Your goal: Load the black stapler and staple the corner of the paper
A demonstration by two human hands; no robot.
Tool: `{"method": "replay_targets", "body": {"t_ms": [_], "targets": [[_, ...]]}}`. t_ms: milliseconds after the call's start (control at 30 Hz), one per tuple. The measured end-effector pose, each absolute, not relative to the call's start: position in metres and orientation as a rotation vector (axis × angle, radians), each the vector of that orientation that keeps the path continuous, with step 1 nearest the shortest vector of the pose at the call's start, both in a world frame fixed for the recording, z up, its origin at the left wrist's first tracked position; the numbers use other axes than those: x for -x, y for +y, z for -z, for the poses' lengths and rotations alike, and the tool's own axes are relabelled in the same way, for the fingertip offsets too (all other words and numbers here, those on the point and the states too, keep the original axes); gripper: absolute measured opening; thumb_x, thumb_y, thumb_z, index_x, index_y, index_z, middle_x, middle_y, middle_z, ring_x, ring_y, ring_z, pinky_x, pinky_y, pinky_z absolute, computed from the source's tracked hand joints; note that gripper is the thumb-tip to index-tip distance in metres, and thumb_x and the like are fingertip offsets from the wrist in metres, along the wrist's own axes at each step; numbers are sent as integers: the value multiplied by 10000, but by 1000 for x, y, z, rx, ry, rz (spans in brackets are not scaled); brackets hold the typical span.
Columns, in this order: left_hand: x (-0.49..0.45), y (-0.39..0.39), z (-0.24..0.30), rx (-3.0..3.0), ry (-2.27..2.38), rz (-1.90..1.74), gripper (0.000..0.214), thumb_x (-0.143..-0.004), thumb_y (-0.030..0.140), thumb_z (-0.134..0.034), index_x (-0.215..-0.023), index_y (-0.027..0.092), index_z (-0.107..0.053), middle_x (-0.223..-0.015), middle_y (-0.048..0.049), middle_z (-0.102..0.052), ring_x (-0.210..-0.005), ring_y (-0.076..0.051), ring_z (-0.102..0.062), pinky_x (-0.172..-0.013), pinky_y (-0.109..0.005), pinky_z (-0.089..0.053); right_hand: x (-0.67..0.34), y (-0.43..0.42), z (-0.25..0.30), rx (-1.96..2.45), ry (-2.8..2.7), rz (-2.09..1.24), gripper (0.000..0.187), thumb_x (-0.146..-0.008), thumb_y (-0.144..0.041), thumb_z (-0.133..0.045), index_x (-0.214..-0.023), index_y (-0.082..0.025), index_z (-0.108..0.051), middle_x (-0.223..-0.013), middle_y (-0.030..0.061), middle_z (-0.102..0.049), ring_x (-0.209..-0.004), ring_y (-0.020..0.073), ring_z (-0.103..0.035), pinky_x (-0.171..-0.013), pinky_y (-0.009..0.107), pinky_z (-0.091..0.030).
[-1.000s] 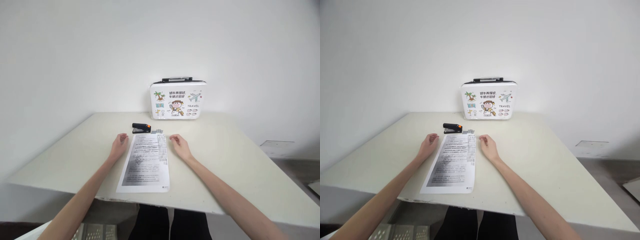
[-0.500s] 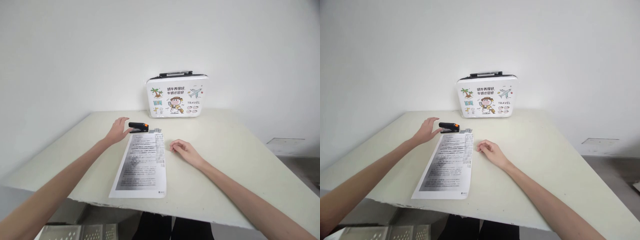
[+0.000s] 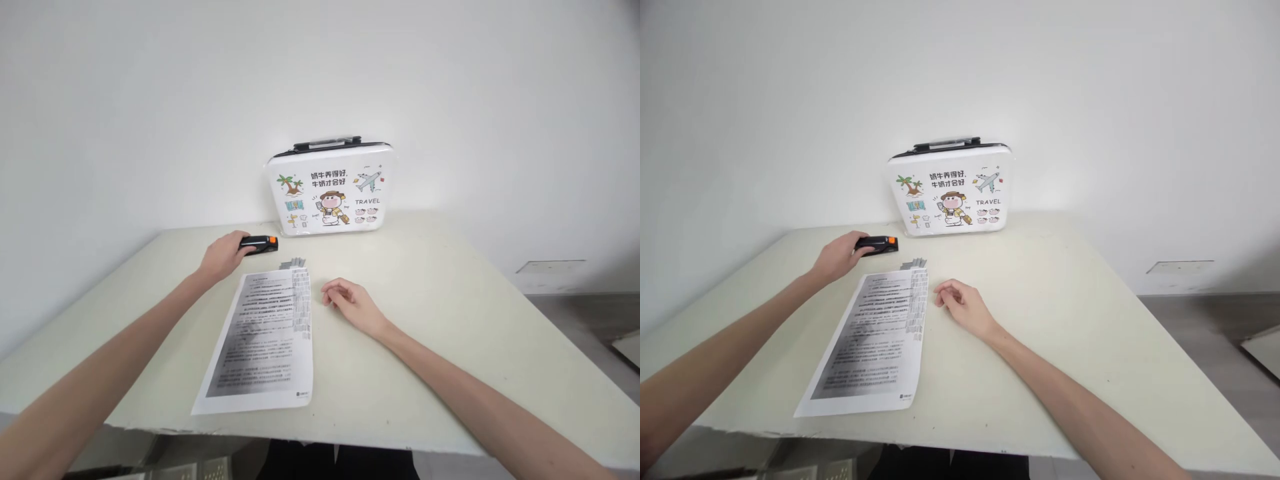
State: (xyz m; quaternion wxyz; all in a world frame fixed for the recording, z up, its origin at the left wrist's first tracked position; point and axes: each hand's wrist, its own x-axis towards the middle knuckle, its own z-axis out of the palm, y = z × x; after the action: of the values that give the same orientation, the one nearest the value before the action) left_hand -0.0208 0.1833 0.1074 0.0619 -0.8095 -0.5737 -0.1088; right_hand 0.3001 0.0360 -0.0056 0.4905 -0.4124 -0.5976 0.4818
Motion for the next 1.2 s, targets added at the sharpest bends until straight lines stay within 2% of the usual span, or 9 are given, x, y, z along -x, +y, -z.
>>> {"method": "replay_targets", "body": {"t_ms": [100, 300, 600, 800, 900, 967, 1100, 1200], "targets": [[-1, 163, -117, 2489, -1632, 547, 410, -1005, 509, -518, -1280, 218, -608, -1254, -96, -732, -1063, -295, -687, -885, -381, -500, -305, 42, 9, 1039, -1331, -1035, 253, -964, -444, -550, -1009, -225, -669, -862, 33, -733, -824, 191, -674, -778, 337, -504], [-78, 105, -111, 2820, -1312, 539, 315, -996, 466, -595, -1187, 221, -645, -1120, -56, -766, -970, -260, -715, -825, -355, -505, -335, 61, 14, 1138, -1112, -850, 305, -922, -515, -586, -1001, -227, -646, -884, 50, -716, -802, 198, -658, -734, 344, -508], [-152, 55, -61, 3052, -1162, 443, 237, -1011, 409, -658, -1155, 224, -624, -1123, -47, -763, -985, -267, -733, -810, -372, -520, -381, 65, 1, 1152, -1078, -1090, 277, -807, -466, -752, -947, -229, -723, -889, 27, -714, -791, 168, -643, -771, 327, -515], [-155, 58, -44, 3161, -1214, 568, 259, -1008, 418, -670, -1199, 259, -598, -1203, -15, -745, -1054, -257, -725, -867, -375, -532, -374, 58, -9, 1148, -1193, -1205, 364, -809, -557, -781, -966, -236, -716, -886, 21, -718, -815, 175, -650, -775, 323, -520], [-148, 65, -42, 3211, -1236, 584, 393, -946, 432, -750, -1255, 267, -571, -1245, -26, -727, -1100, -267, -712, -893, -372, -531, -368, 55, -11, 1141, -1262, -1199, 412, -835, -627, -752, -948, -233, -700, -879, 21, -719, -785, 171, -635, -765, 322, -522], [-141, 70, -41, 3219, -1245, 556, 449, -894, 440, -805, -1237, 258, -579, -1200, -34, -730, -1079, -278, -707, -876, -376, -528, -366, 55, -10, 1139, -1293, -1162, 452, -869, -677, -698, -932, -230, -696, -877, 28, -717, -777, 173, -630, -765, 325, -520], [-127, 78, -37, 3230, -1192, 537, 335, -873, 461, -820, -1030, 234, -630, -1039, -28, -720, -975, -264, -689, -840, -369, -510, -368, 58, -3, 1145, -1326, -1138, 521, -932, -731, -581, -926, -222, -688, -877, 49, -718, -777, 186, -629, -764, 337, -518], [-121, 81, -33, 3256, -1151, 618, 298, -885, 453, -811, -931, 222, -629, -1003, -23, -712, -951, -246, -679, -845, -357, -500, -368, 57, 1, 1186, -1349, -1101, 538, -968, -734, -509, -934, -226, -681, -910, 61, -730, -829, 202, -644, -806, 346, -522]]}}
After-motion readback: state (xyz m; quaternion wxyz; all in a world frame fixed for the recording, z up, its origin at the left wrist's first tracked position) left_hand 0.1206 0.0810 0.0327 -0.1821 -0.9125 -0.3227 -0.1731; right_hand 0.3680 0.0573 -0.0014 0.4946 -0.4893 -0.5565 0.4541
